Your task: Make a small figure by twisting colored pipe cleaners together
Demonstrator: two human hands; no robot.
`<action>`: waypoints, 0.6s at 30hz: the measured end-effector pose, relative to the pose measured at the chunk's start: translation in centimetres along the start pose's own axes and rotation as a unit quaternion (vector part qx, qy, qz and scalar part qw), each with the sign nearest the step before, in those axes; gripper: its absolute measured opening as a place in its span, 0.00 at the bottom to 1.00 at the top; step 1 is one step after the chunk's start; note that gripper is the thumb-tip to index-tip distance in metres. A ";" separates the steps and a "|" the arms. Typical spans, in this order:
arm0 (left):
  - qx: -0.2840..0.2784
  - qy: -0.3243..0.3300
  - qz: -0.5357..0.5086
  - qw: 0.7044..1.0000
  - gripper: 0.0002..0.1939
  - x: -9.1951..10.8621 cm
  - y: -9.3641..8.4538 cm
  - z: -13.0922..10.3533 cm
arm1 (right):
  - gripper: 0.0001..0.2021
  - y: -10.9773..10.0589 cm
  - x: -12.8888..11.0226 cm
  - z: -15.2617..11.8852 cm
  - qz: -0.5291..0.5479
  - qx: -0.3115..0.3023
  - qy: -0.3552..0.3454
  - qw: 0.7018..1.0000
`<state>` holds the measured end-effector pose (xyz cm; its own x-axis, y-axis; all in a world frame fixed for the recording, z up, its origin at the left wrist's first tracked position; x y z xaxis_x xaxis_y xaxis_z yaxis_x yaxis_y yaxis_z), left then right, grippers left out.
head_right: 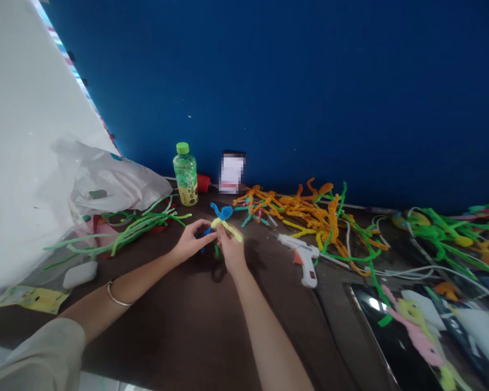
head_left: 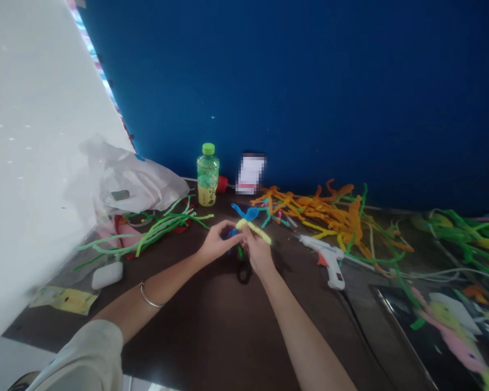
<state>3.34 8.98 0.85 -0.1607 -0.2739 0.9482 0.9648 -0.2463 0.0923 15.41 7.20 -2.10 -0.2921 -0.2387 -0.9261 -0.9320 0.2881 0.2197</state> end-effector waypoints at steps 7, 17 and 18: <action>-0.003 0.017 0.061 0.998 0.13 -0.1 -0.7 0.4 | 0.16 0.5 -0.6 -0.3 0.013 -0.049 -0.017 0.999; 0.053 -0.070 -0.107 0.990 0.15 -1.6 -1.0 0.4 | 0.13 0.8 -1.6 -0.7 0.016 -0.080 -0.063 0.995; 0.055 -0.082 -0.122 0.988 0.15 -1.7 -1.0 0.4 | 0.13 0.6 -1.6 -0.6 0.013 -0.065 -0.068 0.995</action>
Point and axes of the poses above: each hand's wrist, its own z-axis towards the middle knuckle, its own y-axis out of the palm, x = y × z, the point moved 7 cm from there along z, towards the middle knuckle, and after that the axes turned 11 degrees about y, right-handed, at the moved point
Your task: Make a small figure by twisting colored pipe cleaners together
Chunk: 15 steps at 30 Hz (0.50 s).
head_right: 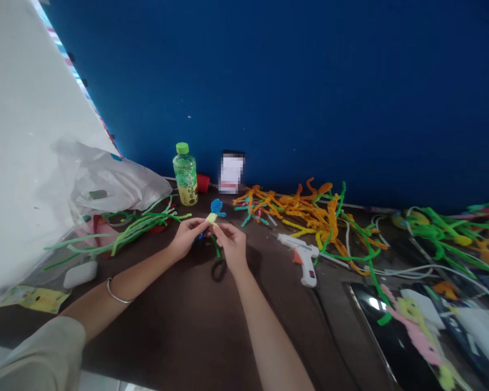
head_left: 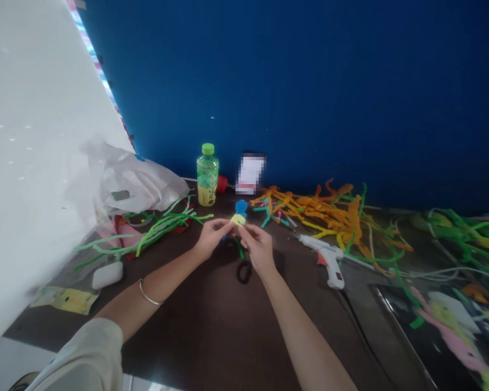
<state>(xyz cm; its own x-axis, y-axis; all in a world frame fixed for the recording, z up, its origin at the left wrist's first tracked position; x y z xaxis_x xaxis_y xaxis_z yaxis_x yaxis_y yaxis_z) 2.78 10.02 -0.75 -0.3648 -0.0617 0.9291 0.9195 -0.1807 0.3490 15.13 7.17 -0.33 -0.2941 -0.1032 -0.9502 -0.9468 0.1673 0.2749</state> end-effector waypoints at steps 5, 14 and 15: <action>-0.019 -0.069 -0.068 0.995 0.14 -0.6 0.4 -0.2 | 0.14 -1.0 0.0 0.0 -0.002 0.071 -0.001 0.997; -0.097 -0.208 -0.284 0.931 0.04 -0.8 2.7 -1.5 | 0.17 -0.1 0.9 0.0 0.007 0.044 0.039 0.998; -0.108 -0.236 -0.311 0.914 0.03 -0.8 3.0 -1.8 | 0.17 0.1 1.1 0.0 0.029 0.031 0.054 0.998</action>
Point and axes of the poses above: each hand's wrist, its own z-axis towards the middle knuckle, its own y-axis out of the palm, x = y × z, the point moved 7 cm from there along z, towards the middle knuckle, and after that the axes turned 11 degrees about y, right-handed, at the moved point
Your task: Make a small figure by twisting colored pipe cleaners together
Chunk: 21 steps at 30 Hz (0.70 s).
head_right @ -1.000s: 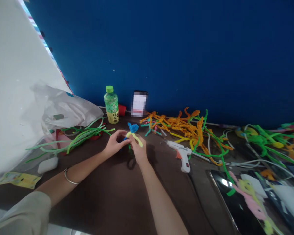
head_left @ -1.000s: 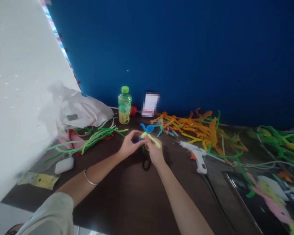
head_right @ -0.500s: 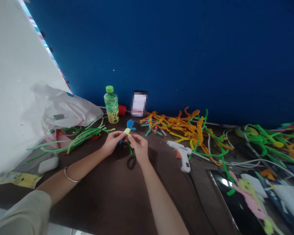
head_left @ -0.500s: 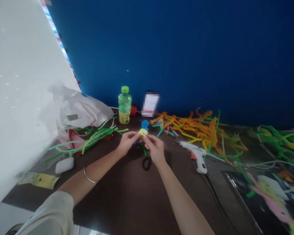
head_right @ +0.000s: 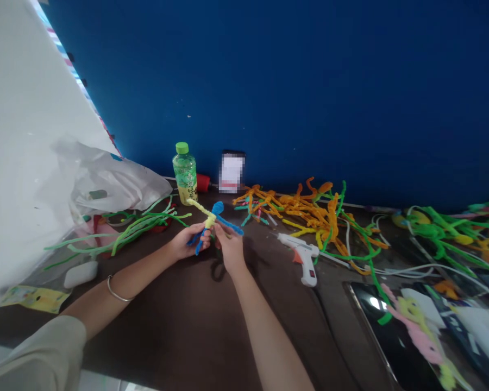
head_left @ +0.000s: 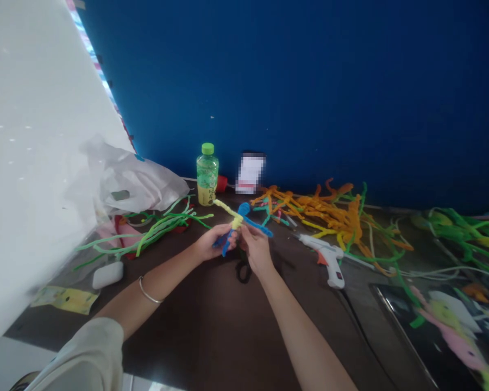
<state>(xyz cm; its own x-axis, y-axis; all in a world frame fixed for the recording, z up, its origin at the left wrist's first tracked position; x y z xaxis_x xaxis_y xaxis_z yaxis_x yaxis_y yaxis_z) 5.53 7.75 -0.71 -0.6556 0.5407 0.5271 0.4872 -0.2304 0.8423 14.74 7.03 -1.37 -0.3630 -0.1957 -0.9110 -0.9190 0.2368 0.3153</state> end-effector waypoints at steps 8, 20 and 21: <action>-0.001 -0.037 0.086 0.996 0.10 -0.7 -0.9 0.1 | 0.12 1.3 0.3 -0.4 0.103 -0.103 0.084 0.986; 0.045 0.342 0.543 0.766 0.17 4.2 0.7 -1.1 | 0.12 -0.8 0.2 0.2 0.054 0.015 0.004 0.998; 0.042 0.333 0.550 0.765 0.16 4.2 0.6 -1.0 | 0.12 -0.7 0.2 0.2 0.049 0.013 0.002 0.999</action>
Point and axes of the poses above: each hand's wrist, its own z-axis towards the middle knuckle, its own y-axis out of the palm, x = y × z, the point moved 7 cm from there along z, towards the middle knuckle, and after that the axes turned 11 degrees about y, right-handed, at the moved point
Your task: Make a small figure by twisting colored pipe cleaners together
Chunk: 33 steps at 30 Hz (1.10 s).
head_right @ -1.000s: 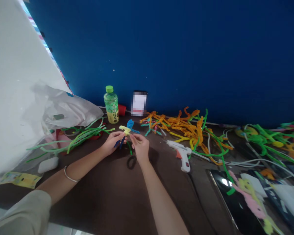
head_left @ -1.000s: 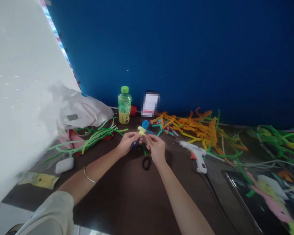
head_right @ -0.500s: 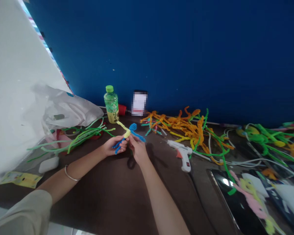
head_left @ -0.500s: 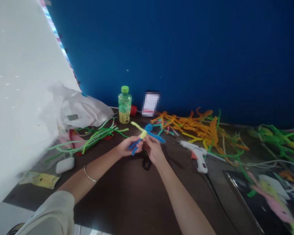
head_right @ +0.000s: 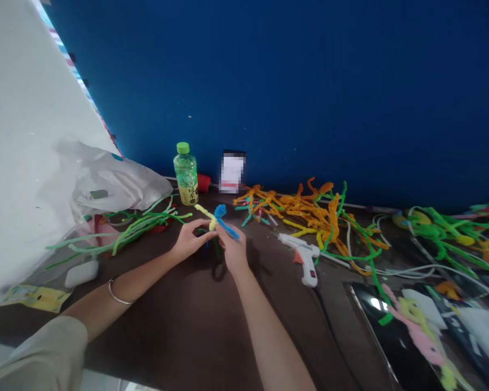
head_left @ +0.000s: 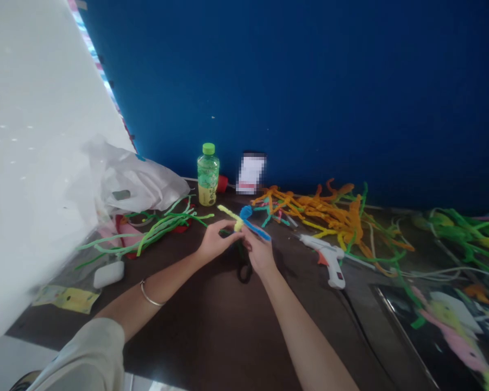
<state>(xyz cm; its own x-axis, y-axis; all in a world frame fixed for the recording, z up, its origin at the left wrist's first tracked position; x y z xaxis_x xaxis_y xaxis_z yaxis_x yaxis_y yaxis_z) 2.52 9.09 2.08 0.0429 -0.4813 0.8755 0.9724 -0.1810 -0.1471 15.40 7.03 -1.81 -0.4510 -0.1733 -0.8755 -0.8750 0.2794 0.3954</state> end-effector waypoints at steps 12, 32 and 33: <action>0.053 -0.129 -0.264 0.954 0.15 -3.3 0.8 -0.2 | 0.10 0.4 -0.8 0.1 0.006 -0.029 -0.059 0.998; -0.088 -0.302 -0.524 0.792 0.09 -1.9 3.9 -1.8 | 0.16 -0.6 0.1 0.3 -0.059 0.046 -0.032 0.997; -0.094 -0.317 -0.530 0.781 0.09 -1.8 4.0 -2.0 | 0.17 -0.5 0.5 0.3 -0.049 0.048 -0.009 0.998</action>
<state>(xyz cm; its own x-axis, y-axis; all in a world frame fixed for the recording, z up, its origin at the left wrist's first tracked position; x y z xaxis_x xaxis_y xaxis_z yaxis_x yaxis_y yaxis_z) 5.92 7.51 -1.02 -0.6004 0.5344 0.5950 0.4915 -0.3404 0.8016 15.70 7.07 -2.52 -0.3605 -0.1878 -0.9136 -0.8932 0.3517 0.2802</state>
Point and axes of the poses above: each hand's wrist, its own z-axis towards the middle knuckle, its own y-axis out of the palm, x = y × z, the point moved 7 cm from there along z, towards the middle knuckle, and after that the axes turned 11 degrees about y, right-handed, at the moved point
